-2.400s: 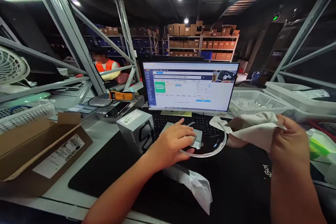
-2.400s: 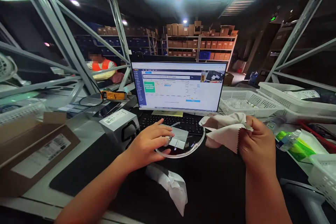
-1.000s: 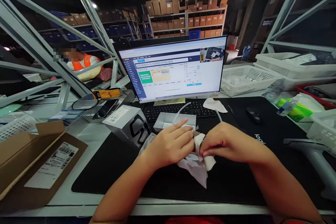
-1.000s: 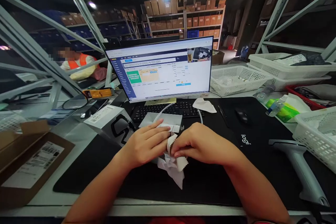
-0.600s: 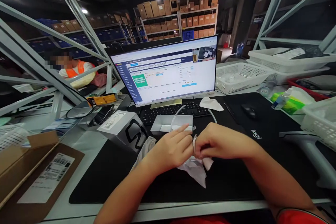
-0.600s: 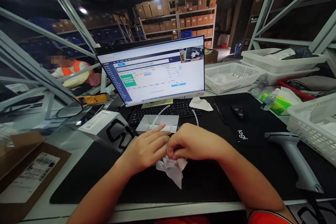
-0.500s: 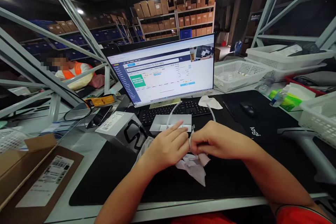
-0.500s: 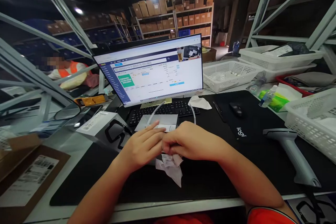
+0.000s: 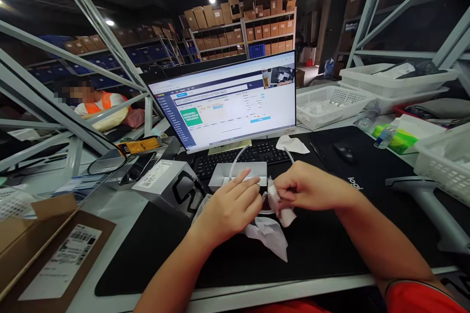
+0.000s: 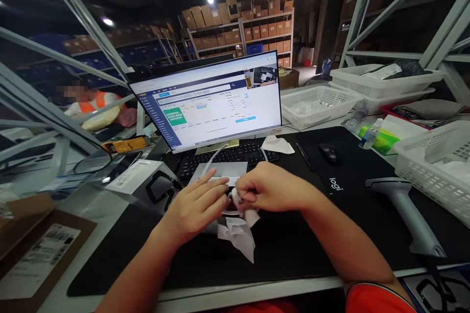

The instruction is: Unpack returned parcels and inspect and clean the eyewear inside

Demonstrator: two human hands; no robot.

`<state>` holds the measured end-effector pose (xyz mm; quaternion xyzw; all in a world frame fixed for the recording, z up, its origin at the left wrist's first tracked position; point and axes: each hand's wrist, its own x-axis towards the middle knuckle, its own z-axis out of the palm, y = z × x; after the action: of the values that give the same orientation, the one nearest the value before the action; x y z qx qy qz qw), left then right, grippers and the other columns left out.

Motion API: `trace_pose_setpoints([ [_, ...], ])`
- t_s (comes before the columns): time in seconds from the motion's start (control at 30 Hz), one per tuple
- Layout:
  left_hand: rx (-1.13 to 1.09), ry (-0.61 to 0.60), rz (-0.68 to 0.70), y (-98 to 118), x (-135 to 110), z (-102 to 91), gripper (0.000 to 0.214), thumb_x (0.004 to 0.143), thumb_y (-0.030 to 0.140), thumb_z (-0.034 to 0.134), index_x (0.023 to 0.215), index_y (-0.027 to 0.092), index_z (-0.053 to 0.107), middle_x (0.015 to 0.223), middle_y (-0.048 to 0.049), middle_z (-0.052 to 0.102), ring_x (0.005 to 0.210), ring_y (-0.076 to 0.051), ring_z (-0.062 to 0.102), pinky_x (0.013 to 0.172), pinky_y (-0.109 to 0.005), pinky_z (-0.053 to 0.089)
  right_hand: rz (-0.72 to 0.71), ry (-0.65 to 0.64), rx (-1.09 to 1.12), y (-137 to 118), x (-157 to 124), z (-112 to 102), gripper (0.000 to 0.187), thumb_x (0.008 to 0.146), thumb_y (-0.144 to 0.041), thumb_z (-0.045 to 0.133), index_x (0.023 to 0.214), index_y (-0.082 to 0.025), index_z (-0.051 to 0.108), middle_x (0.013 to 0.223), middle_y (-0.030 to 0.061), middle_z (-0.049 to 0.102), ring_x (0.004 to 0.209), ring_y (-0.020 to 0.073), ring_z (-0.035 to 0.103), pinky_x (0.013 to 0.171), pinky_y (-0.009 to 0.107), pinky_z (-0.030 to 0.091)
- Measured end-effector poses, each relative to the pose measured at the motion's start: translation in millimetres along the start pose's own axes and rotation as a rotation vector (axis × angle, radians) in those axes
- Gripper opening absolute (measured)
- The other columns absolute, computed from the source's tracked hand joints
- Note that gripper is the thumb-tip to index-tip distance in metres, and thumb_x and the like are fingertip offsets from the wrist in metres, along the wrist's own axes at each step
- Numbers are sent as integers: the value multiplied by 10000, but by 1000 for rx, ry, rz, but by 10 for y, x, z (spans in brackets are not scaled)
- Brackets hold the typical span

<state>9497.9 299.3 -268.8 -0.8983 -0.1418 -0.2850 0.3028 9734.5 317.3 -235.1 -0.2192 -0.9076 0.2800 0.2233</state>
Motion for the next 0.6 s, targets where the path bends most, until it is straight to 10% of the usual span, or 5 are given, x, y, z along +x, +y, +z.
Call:
trace_pose_setpoints([
  [0.17, 28, -25, 19, -26, 18, -26, 155, 922, 85, 591, 775, 111, 633, 934, -119, 741, 1063, -244, 713, 1144, -495, 462, 31, 127, -17, -12, 78, 265, 328, 811, -91, 618, 595, -192, 393, 551, -81, 484, 530, 64, 433, 538, 199, 277],
  [0.37, 10, 14, -12, -64, 22, -141, 85, 904, 86, 630, 852, 148, 655, 940, -51, 750, 1126, -219, 699, 1198, -496, 391, -42, -116, 240, 148, -14, -71, 441, 880, -234, 642, 612, -209, 294, 581, -78, 395, 565, 62, 442, 541, 178, 319],
  [0.6, 0, 28, -37, -74, 28, -124, 96, 928, 128, 607, 843, 154, 641, 933, -53, 754, 1087, -191, 706, 1192, -470, 403, 48, -103, 356, 320, -78, -239, 504, 833, -398, 740, 565, -201, 361, 588, -38, 510, 555, 83, 476, 516, 206, 342],
])
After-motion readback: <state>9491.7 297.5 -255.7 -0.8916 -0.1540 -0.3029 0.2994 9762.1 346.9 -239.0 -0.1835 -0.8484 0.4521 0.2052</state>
